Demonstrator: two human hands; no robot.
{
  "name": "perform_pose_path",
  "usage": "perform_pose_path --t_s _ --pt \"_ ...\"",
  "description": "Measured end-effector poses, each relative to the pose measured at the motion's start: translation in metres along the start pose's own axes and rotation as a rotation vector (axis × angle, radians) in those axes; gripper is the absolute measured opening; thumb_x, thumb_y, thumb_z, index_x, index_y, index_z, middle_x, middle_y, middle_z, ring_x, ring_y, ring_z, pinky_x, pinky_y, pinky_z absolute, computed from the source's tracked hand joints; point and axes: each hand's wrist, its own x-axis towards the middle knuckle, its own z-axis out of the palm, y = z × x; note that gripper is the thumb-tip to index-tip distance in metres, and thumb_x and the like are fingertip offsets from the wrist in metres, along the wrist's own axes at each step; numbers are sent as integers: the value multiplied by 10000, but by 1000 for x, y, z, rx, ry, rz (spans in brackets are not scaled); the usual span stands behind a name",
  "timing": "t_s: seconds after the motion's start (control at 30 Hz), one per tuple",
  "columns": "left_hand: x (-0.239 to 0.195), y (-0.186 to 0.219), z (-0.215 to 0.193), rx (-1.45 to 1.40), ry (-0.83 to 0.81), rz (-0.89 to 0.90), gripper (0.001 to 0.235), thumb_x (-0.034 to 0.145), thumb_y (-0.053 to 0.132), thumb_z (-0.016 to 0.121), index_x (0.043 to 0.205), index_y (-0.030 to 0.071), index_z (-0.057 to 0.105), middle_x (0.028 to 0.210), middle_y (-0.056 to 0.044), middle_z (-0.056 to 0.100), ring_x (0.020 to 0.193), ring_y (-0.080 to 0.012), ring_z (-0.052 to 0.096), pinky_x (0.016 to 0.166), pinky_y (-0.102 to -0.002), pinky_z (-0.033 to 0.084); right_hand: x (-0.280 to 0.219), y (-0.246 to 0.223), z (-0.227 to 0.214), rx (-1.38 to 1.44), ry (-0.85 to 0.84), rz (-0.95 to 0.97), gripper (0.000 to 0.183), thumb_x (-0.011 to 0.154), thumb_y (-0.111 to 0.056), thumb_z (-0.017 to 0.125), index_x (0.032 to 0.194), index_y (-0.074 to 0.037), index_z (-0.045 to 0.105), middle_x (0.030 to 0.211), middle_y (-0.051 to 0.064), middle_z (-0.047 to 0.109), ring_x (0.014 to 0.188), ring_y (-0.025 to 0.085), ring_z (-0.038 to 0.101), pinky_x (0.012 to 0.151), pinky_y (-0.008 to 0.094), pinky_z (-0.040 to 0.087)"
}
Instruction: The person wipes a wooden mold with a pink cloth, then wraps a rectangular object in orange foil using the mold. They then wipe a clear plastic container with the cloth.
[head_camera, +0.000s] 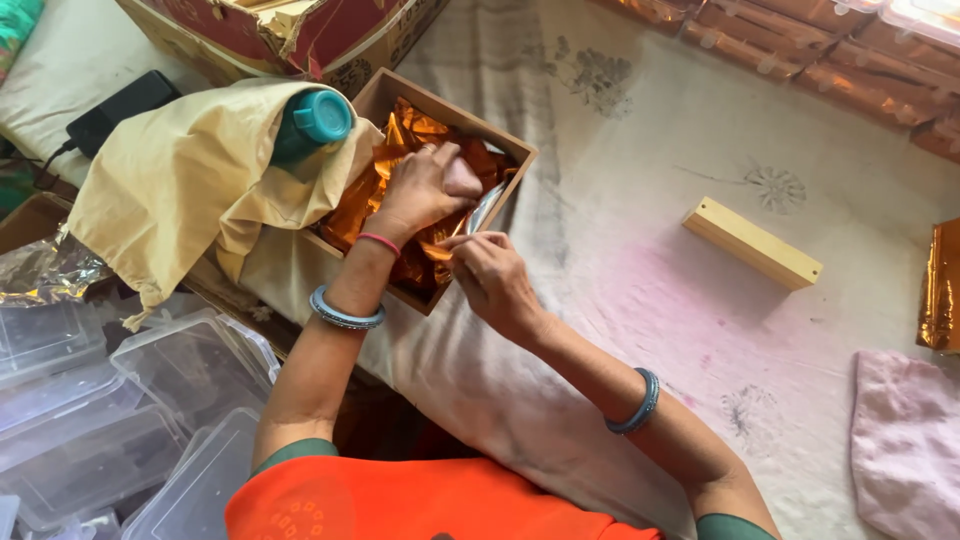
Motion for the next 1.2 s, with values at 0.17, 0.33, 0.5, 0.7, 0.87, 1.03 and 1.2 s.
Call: perform_pose_path --t_s 0.17,0.33,0.5,0.7,0.87,1.03,1.2 --pt "0 -21 -5 -443 170 -73 703 738 420 930 1290 120 614 1153 -113 735 1080 -297 751 915 -413 611 -4 32 4 206 162 446 110 1012 -98 645 1021 8 674 858 104 721 738 173 685 618 308 537" --pt "-5 -24 -21 -1070 528 30 709 894 475 857 1373 62 539 1243 -93 647 1094 -158 716 895 -271 682 14 106 -27 867 550 828 183 1035 -126 552 935 -8 651 817 68 704 668 148 691 635 305 644" --pt "-9 -38 5 -896 515 -10 663 883 399 898 1346 50 575 1228 -120 671 1111 -227 686 951 -343 608 8 151 -88 897 718 826 180 1051 -151 628 963 5 649 790 67 679 604 115 638 509 280 556" --pt "-12 -27 10 -446 290 85 687 748 195 908 1332 26 589 1278 -191 622 1189 -381 608 1009 -439 493 -20 112 -165 832 784 713 128 1048 -109 614 1023 10 653 879 73 707 726 121 697 647 256 609" --pt "-7 -9 0 -261 257 392 783 589 165 904 1291 -9 604 1280 -237 599 1185 -443 545 1006 -493 439 -74 90 -209 701 777 745 103 1089 -93 609 1028 -16 640 902 34 686 738 75 642 658 213 560" --pt "-19 70 -55 -462 436 245 370 1024 147 729 1355 19 623 1337 -165 636 1233 -340 645 1081 -422 522 -125 81 -241 597 614 827 47 1071 -59 607 1054 -38 645 853 -9 631 695 47 538 600 205 459" --pt "-11 163 -47 -576 290 526 360 1051 165 707 1363 10 615 1353 -181 630 1240 -347 638 1053 -405 523 -156 69 -259 619 589 798 105 1036 4 592 1120 -6 654 916 -2 640 759 43 533 646 196 447"
